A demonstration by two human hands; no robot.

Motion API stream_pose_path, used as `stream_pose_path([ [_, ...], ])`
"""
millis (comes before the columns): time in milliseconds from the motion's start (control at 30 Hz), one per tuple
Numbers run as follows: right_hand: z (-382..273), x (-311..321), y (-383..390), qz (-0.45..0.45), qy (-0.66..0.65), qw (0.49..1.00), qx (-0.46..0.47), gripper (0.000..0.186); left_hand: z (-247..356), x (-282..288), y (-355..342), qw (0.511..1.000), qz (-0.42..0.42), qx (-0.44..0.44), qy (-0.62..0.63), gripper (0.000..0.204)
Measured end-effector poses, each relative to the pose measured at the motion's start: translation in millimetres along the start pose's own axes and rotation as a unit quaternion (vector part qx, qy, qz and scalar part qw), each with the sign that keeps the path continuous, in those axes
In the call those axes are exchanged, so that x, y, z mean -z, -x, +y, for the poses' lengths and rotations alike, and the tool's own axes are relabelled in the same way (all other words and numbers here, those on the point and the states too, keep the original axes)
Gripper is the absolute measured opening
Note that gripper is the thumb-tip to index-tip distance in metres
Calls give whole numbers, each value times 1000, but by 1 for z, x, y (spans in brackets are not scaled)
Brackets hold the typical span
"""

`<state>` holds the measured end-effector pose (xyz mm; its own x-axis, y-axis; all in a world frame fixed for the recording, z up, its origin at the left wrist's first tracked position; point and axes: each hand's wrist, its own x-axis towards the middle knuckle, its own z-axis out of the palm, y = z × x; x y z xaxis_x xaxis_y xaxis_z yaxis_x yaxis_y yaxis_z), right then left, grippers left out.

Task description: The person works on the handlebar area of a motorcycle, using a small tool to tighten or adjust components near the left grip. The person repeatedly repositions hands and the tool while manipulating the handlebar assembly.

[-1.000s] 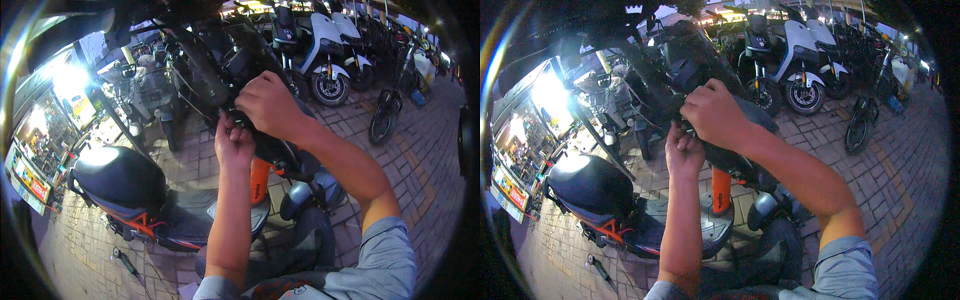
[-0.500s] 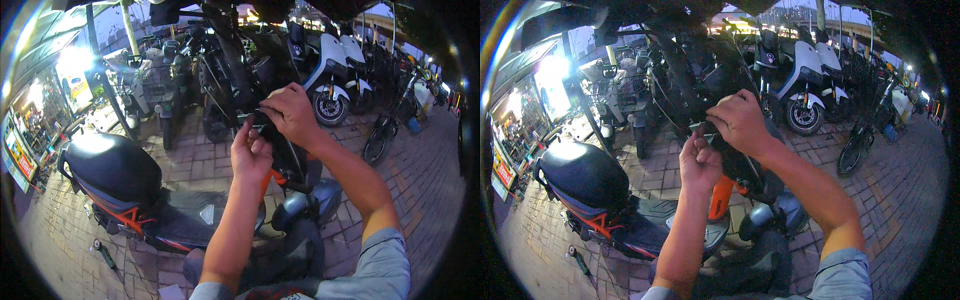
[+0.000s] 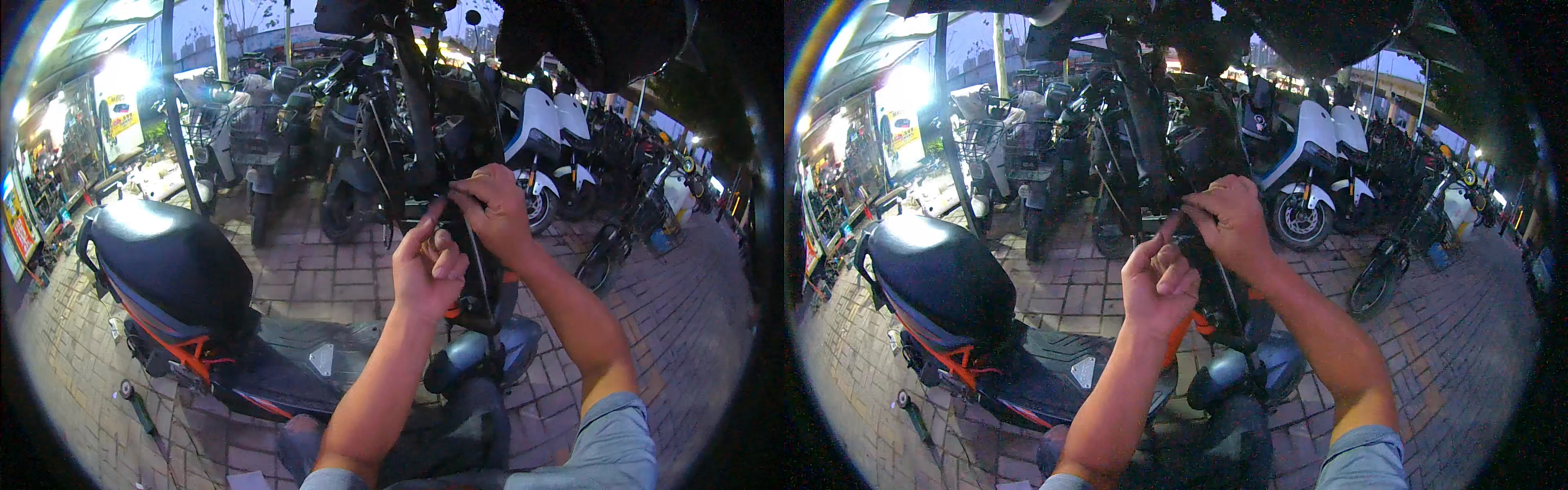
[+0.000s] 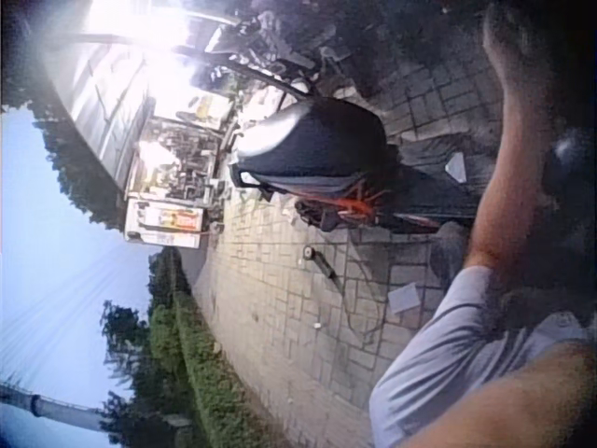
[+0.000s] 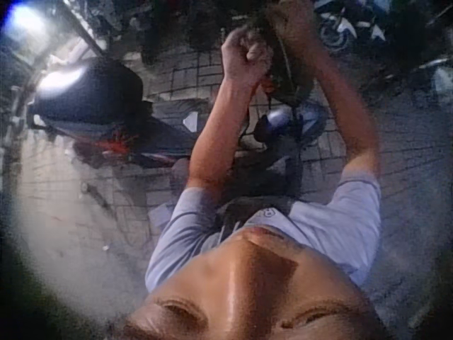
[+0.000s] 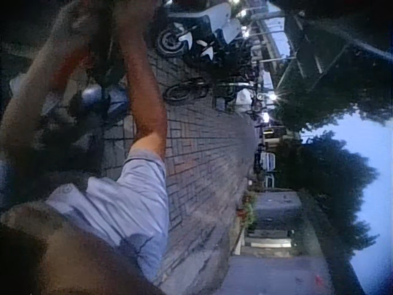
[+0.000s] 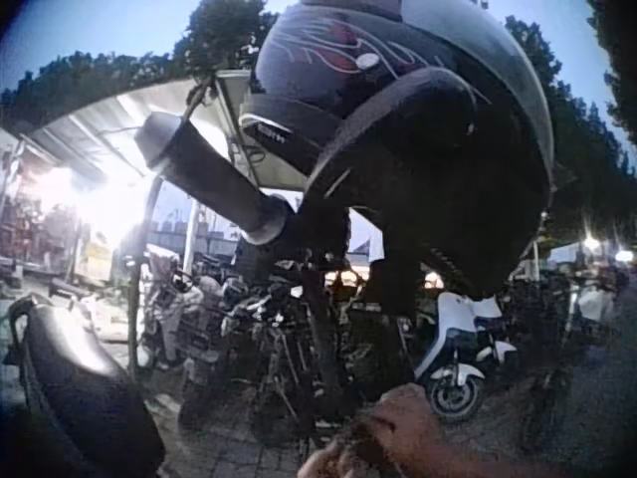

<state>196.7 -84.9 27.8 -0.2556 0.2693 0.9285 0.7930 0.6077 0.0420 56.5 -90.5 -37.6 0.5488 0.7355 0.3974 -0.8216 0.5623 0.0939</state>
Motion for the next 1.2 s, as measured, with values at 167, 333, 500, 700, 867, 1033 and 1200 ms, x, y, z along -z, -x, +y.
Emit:
stream_pose_path([
  [167, -2, 6, -16, -61, -4, 998, -15, 14, -10, -1, 4, 999, -36, 17, -2, 39],
  [333, 1, 9, -9, -86, 46, 988, 117, 19, -12, 6, 2, 997, -81, -2, 6, 35],
  [500, -1, 13, 0, -82, 72, 973, 205, 26, -11, 13, 8, 999, -46, -4, -25, 40],
  [700, -2, 9, 2, -56, 95, 971, 214, 28, 1, 25, 38, 997, 33, -8, -70, 52],
  [867, -1, 4, 1, -42, 33, 981, 189, 26, 37, 84, 97, 977, 125, -42, -167, 55],
  [1033, 7, 2, 4, -28, 32, 986, 159, 18, 75, 165, 163, 786, 359, -83, -496, 52],
  [1200, 9, 3, -4, -48, -22, 997, 56, 15, 97, 260, 234, 519, 352, -115, -770, 45],
])
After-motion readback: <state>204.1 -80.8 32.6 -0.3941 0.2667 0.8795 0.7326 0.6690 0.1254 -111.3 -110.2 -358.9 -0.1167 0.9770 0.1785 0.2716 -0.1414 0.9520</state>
